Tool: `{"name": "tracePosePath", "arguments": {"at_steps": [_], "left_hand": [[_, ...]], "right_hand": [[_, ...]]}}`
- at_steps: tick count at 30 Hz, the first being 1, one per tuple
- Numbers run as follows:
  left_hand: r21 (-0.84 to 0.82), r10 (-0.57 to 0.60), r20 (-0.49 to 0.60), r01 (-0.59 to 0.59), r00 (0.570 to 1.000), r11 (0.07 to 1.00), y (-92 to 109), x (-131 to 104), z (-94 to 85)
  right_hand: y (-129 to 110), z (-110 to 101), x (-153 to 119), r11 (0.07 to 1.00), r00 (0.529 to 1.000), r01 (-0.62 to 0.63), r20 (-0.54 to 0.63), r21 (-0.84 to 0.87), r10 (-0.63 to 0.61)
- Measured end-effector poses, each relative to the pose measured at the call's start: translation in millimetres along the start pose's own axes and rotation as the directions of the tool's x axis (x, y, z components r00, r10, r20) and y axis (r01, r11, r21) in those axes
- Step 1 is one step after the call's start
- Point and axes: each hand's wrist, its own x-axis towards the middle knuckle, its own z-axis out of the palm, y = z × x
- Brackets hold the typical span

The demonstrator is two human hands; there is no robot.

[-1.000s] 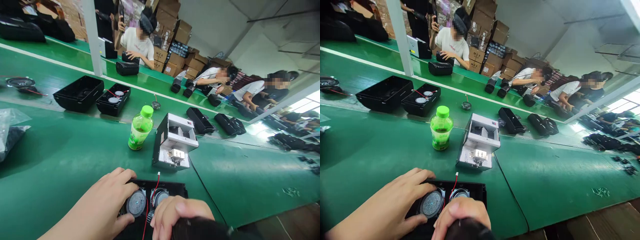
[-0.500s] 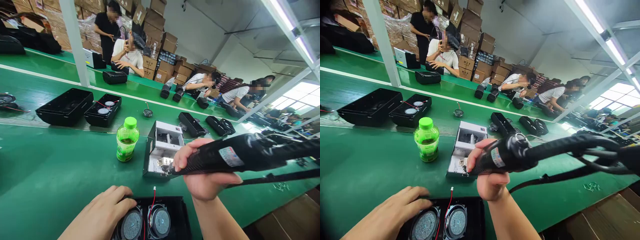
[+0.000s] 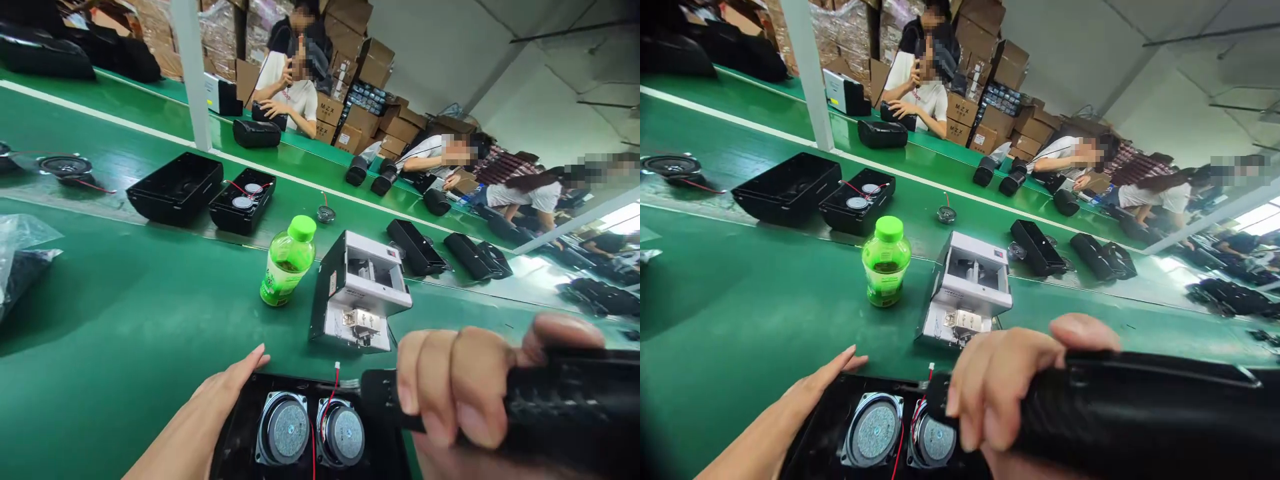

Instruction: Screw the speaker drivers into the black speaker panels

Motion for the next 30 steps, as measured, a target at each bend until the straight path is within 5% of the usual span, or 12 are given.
{"name": "tracePosePath", "arguments": {"at_steps": [4,9,14,21,26,30], "left_hand": [[-0.009,-0.02,0.008,0.02,1.0,1.0,-7.4,-6.1,15.4],[-0.063,0.015,-0.034,-0.017,0.999,0.998,-21.3,-12.2,35.5],[-0.113,0.074,-0.083,-0.083,0.994,0.99,-25.1,-15.7,45.6],[-0.186,0.192,-0.152,-0.219,0.97,0.958,-23.2,-11.6,40.9],[-0.233,0.18,-0.107,-0.201,0.978,0.952,-19.8,-11.3,35.6],[-0.231,0.147,-0.111,-0.169,0.983,0.958,-14.0,-19.6,24.9]], "right_hand": [[16.0,28.2,6.3,0.993,0.971,-0.111,0.219,0.043,0.099],[41.6,55.5,29.5,0.965,0.947,-0.248,0.229,0.083,0.224],[63.8,56.0,24.0,0.948,0.927,-0.293,0.282,0.126,0.249],[85.5,39.9,12.3,0.938,0.874,-0.168,0.485,0.303,-0.001],[67.2,51.9,2.0,0.97,0.907,-0.179,0.41,0.163,0.098],[68.7,61.3,-13.2,0.959,0.947,-0.194,0.296,0.205,0.128]]}}
